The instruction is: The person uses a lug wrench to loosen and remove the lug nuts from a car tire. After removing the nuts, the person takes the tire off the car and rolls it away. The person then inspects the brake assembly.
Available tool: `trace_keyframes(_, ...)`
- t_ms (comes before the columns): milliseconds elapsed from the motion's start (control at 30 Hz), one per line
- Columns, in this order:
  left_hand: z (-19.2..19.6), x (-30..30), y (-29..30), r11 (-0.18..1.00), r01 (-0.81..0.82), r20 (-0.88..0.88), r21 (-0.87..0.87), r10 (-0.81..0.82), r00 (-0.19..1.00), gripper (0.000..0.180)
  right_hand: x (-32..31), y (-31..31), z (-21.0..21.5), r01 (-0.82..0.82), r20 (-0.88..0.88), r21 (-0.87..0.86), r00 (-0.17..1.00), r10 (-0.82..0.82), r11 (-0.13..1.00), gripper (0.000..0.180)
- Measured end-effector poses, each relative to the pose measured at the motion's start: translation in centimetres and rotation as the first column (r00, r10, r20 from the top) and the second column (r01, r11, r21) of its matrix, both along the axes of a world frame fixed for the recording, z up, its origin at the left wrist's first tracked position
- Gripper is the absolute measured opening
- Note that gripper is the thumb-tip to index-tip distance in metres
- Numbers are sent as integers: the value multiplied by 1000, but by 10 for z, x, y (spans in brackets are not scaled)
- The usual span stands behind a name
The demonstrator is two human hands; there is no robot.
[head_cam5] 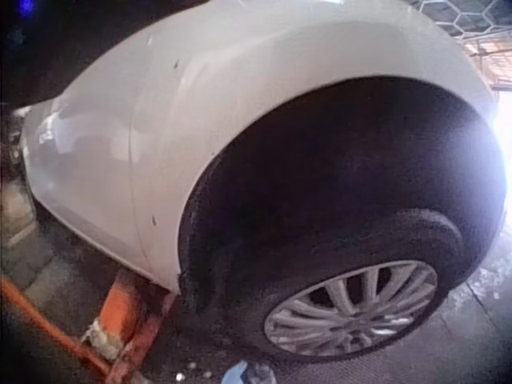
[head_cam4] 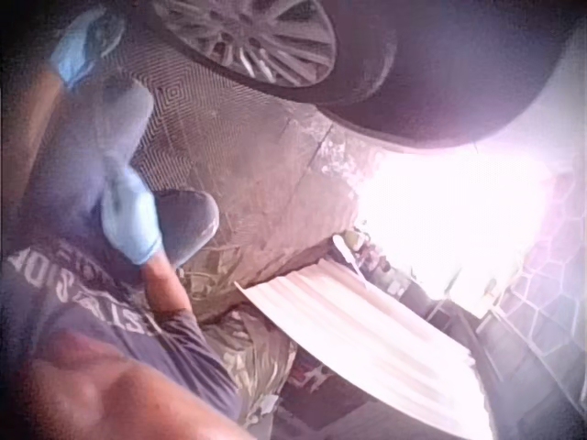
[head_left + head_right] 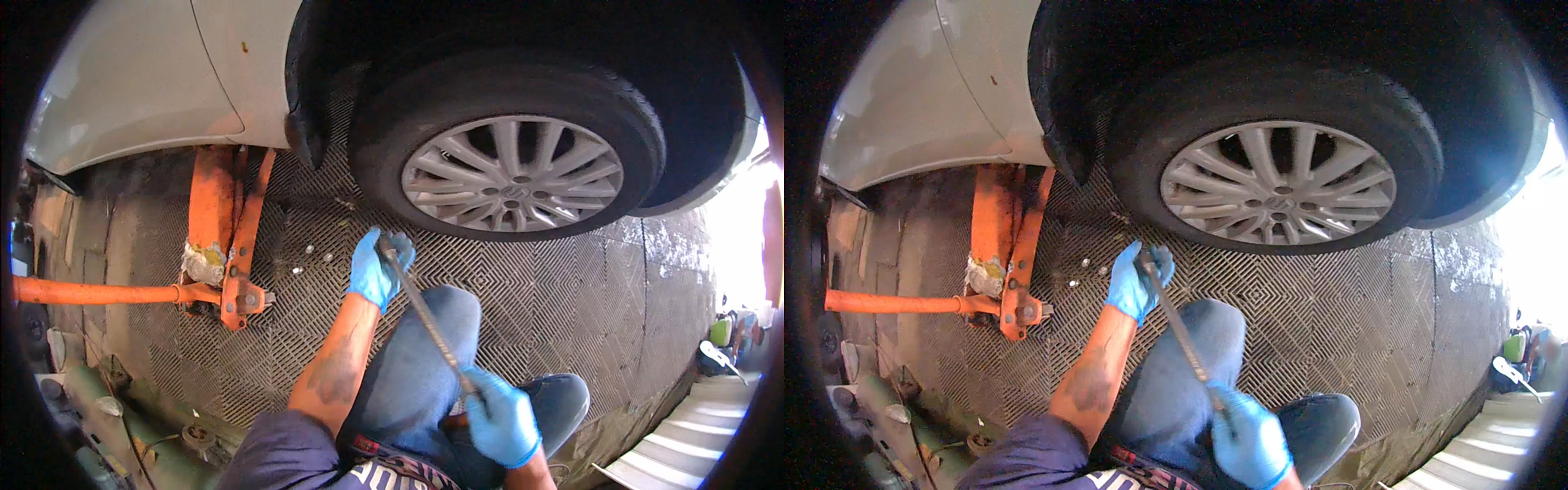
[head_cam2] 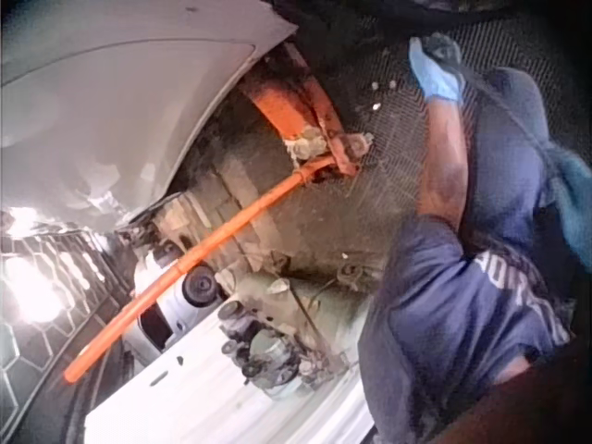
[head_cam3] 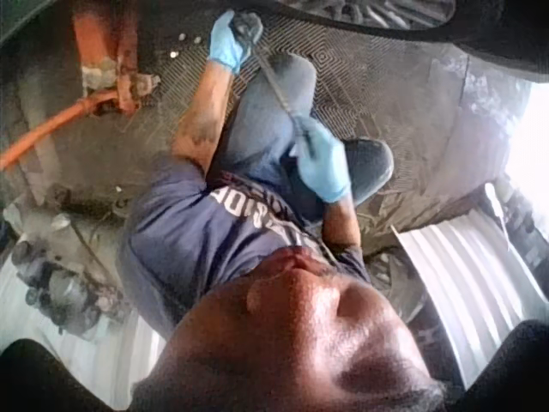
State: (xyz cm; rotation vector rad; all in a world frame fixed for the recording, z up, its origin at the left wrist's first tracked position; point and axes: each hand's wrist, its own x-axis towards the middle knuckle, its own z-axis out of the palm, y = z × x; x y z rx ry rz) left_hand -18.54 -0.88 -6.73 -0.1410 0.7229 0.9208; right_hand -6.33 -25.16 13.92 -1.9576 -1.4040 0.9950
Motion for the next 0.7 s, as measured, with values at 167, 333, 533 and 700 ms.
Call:
trace_keyframes(167, 34, -43, -59, 995, -7, -181, -104, -12, 983, 24, -43, 17, -27, -24, -286, -117, 958, -10, 993, 27)
trace_keyframes(333, -13, -76, -78, 979, 71, -158, -192, -103, 982, 17, -46, 15, -42, -117, -366, -110, 928, 69, 987, 32)
trace_keyframes(533, -13, -121, -47, 986, 133, -307, -105, -159, 938, 14, -48, 18, -39, -180, -417, -106, 901, 121, 978, 50)
trace_keyframes(700, -29, -166, -1, 969, 248, -710, 20, -161, 685, 12, -22, 22, -36, -124, -306, -100, 948, 88, 987, 46)
